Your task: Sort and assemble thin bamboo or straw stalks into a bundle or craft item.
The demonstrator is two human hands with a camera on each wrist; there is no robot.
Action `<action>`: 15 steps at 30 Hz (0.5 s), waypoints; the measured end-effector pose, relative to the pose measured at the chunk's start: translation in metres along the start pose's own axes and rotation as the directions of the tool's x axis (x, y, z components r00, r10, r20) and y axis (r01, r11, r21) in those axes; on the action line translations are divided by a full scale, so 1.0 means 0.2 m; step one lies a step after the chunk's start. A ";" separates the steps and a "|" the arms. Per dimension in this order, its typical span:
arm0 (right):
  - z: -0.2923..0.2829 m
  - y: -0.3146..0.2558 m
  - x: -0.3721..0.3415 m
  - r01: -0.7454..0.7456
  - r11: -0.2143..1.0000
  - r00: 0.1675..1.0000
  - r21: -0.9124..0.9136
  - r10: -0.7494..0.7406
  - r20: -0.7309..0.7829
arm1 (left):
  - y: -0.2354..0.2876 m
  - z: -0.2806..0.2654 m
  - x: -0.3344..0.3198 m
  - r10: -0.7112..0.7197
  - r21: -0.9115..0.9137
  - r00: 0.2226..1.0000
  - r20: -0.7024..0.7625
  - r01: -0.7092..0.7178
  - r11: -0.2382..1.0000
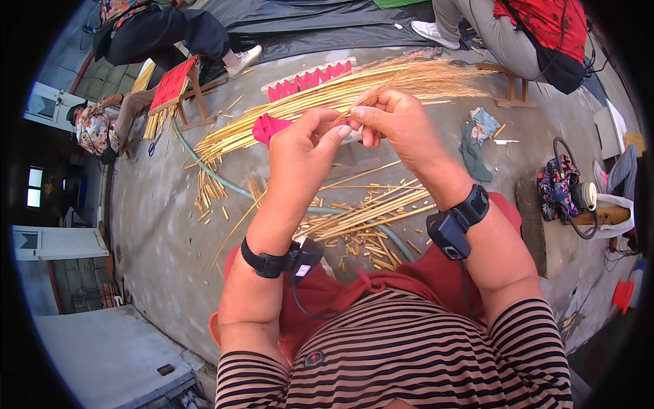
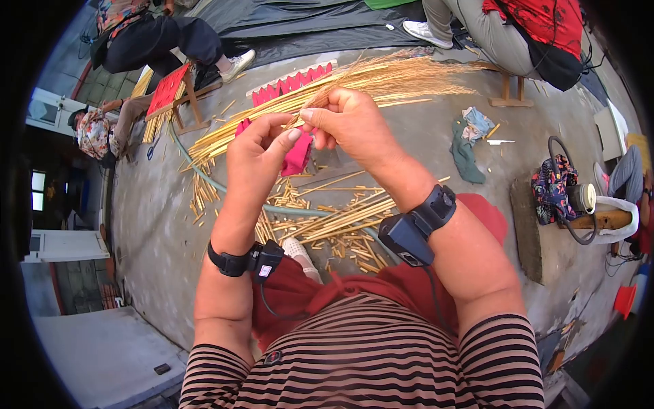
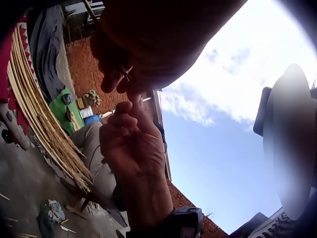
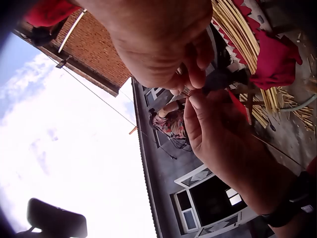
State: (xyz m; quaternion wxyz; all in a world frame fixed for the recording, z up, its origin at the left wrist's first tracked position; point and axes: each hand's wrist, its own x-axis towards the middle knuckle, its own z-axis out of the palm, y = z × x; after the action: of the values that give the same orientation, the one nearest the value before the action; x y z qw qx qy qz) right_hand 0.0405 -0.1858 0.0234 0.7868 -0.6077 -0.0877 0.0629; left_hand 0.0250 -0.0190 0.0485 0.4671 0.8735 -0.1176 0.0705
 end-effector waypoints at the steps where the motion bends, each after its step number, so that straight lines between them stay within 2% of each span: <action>1: 0.00 -0.01 0.00 -0.001 1.000 1.000 -0.005 0.001 -0.005 | 0.00 0.00 0.00 -0.018 -0.039 1.000 0.019 0.018 0.999; 3: 0.00 -0.03 -0.02 -0.004 1.000 1.000 -0.014 0.003 -0.013 | 0.00 -0.02 0.01 -0.052 -0.115 0.997 0.060 0.058 0.992; 6: -0.02 -0.03 -0.03 0.016 0.999 1.000 -0.028 -0.016 -0.012 | -0.01 -0.03 0.02 -0.018 -0.120 0.999 0.032 0.022 0.993; 9: -0.05 -0.04 -0.04 0.050 0.996 0.998 0.075 -0.047 -0.046 | 0.00 -0.04 0.01 -0.003 -0.119 0.999 0.037 0.007 0.993; 12: -0.11 -0.08 -0.03 0.095 0.977 0.986 0.193 -0.065 -0.153 | -0.03 -0.06 0.02 0.012 -0.124 1.000 0.029 -0.008 0.992; 15: -0.20 -0.09 -0.02 0.210 0.921 0.957 0.328 -0.126 -0.260 | -0.05 -0.07 0.02 -0.016 -0.202 1.000 0.016 0.019 0.979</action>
State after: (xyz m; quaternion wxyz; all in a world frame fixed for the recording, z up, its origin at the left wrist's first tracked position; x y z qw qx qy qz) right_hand 0.0448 -0.2283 0.0316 0.8900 -0.4504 -0.0341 -0.0626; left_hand 0.0318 -0.0015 0.0493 0.5532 0.8230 -0.1198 0.0479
